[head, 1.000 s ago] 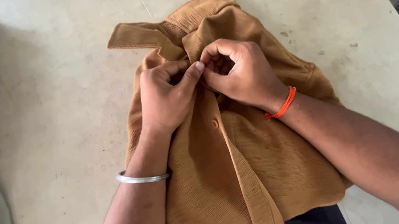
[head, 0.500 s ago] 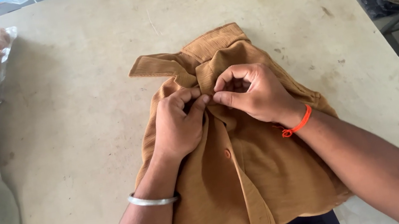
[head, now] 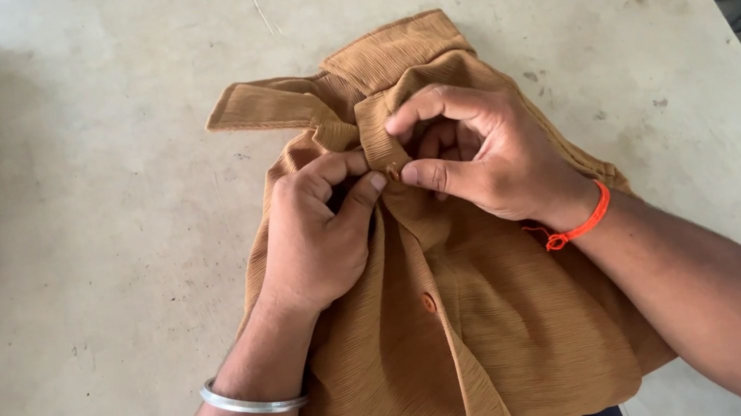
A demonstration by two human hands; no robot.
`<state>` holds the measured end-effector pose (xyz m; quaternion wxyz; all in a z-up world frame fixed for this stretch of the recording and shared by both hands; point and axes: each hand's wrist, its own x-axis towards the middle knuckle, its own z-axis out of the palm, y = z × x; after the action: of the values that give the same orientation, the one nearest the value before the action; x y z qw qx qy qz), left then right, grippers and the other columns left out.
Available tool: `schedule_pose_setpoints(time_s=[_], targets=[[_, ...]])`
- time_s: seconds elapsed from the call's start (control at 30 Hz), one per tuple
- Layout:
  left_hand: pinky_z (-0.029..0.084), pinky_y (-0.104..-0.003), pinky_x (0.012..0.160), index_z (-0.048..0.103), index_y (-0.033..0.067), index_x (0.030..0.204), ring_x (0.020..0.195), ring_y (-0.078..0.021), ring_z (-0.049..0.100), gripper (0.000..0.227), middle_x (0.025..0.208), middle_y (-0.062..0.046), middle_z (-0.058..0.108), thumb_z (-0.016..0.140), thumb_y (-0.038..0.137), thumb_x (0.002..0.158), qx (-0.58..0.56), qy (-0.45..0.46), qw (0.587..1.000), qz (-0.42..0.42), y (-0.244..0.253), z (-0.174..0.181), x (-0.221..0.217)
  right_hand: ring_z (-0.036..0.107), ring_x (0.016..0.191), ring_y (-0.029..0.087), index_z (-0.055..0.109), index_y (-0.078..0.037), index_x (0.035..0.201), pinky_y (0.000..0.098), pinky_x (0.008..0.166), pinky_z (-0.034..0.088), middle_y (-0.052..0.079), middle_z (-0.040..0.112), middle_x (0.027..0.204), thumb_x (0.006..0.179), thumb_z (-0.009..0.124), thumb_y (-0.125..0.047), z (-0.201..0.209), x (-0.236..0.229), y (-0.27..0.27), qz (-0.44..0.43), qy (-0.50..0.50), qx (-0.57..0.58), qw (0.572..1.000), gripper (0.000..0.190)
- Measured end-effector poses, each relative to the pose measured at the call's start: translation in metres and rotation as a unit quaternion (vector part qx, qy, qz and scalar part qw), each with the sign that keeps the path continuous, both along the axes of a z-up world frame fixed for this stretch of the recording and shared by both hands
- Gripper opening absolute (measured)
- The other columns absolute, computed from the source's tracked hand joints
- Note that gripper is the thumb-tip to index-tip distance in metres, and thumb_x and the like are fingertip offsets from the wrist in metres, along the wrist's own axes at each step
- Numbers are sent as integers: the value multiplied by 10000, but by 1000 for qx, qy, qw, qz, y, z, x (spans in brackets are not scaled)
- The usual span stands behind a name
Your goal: Buttoning a brown shirt on a table.
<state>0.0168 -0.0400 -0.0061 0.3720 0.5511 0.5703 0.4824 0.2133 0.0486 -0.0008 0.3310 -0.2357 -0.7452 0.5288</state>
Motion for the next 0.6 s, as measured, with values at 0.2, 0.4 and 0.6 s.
schedule_pose_setpoints(time_s=[0.2, 0.4, 0.6], targets=[[569, -255, 749, 736, 5, 1019, 812, -60, 672, 102, 871, -37, 781, 686, 79, 969, -19, 8, 999, -32, 1, -2, -3, 657, 966, 108, 680, -58, 1312, 250, 825, 609, 47, 623, 1229, 919, 759, -38, 5, 2, -3, 22, -41, 109, 993, 401], [592, -253, 756, 776, 25, 1045, 818, -62, 717, 147, 907, -42, 811, 711, 105, 941, 18, 5, 1000, -24, 0, -1, 1, 711, 970, 103, 756, -43, 1146, 250, 813, 644, 46, 692, 1152, 941, 754, 20, 0, 2, 1, 25, -29, 75, 996, 215], [589, -247, 683, 792, 26, 1008, 734, -51, 696, 154, 837, -43, 816, 718, 131, 923, -82, -7, 996, 21, 1, 6, 6, 724, 868, 89, 756, -21, 1018, 224, 727, 643, 39, 718, 1046, 920, 716, 64, 2, -2, 0, 10, -62, 59, 996, 136]])
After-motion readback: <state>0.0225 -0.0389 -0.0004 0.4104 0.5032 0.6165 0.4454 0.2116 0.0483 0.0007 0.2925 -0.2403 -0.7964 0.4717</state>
